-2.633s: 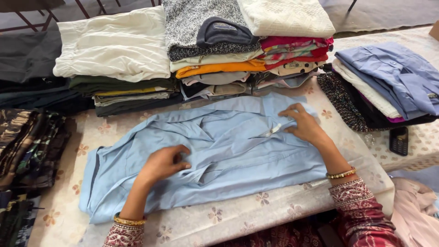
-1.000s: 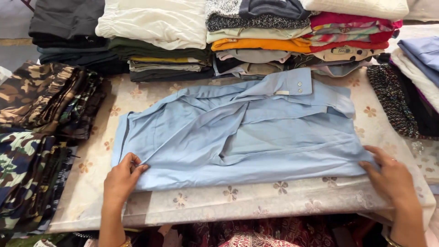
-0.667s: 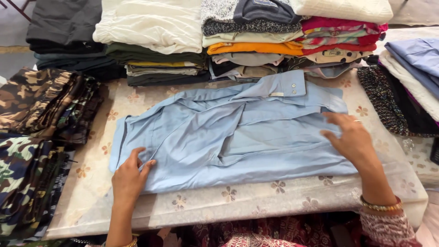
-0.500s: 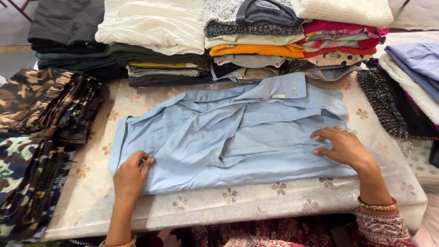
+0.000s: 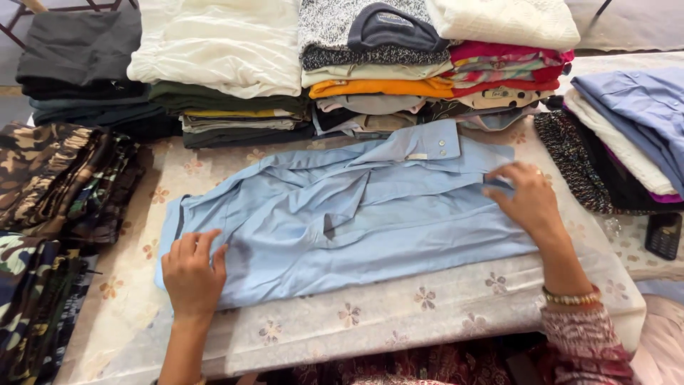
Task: Folding a light blue button-down dress shirt on a table.
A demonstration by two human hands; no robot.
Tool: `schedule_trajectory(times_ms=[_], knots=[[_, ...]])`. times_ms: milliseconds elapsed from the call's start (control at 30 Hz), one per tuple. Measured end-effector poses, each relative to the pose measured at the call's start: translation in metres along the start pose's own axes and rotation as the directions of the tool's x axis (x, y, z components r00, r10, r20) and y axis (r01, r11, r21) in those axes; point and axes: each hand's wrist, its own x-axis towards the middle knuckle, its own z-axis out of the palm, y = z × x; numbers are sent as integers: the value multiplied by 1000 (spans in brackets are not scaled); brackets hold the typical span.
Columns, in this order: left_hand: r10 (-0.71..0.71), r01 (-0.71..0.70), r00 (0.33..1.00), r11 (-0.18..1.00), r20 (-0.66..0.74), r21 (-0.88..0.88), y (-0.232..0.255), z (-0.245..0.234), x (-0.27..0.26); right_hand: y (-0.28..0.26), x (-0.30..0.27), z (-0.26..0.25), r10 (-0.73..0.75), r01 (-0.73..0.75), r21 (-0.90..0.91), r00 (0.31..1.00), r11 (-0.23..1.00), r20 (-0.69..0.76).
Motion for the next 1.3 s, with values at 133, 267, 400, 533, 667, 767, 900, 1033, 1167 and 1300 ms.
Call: schedule_trajectory(times_ms=[133, 267, 400, 533, 667, 767, 900, 1033, 1167, 1300], knots=[[54, -26, 993, 966, 106, -256, -5, 15, -29, -2, 57, 34, 209, -224, 353, 975, 909, 81], [226, -131, 934, 936, 275, -326, 8, 14, -34, -2, 100, 73, -96, 82, 441, 995, 894, 10], [218, -121, 916, 951, 336, -286, 9, 16, -38, -2, 125, 71, 180, -48, 645, 974, 762, -139], [211, -123, 929, 951, 304, -283, 4, 25, -42, -70, 123, -48, 102, 308, 753, 891, 582, -443], [-86, 121, 986, 959, 144, -255, -2, 36, -46, -30, 122, -69, 177, 127, 776, 939, 618, -295], [-203, 213, 977, 955, 70, -204, 1, 23, -40, 12, 121, -58, 128, 47, 723, 974, 689, -186], [-155, 164, 986, 967, 58, -194, -7, 29, -45, 7, 101, -68, 161, 24, 725, 969, 689, -185], [-186, 205, 976, 958, 110, -198, -16, 36, -50, 30, 85, -51, 129, 55, 576, 953, 816, -273], [-189, 208, 976, 955, 104, -214, -14, 35, -49, 40, 67, -38, 279, -254, 788, 954, 560, 109], [-179, 194, 980, 961, 90, -196, -18, 41, -52, 21, 37, -36, 514, -635, 538, 769, 554, 380]])
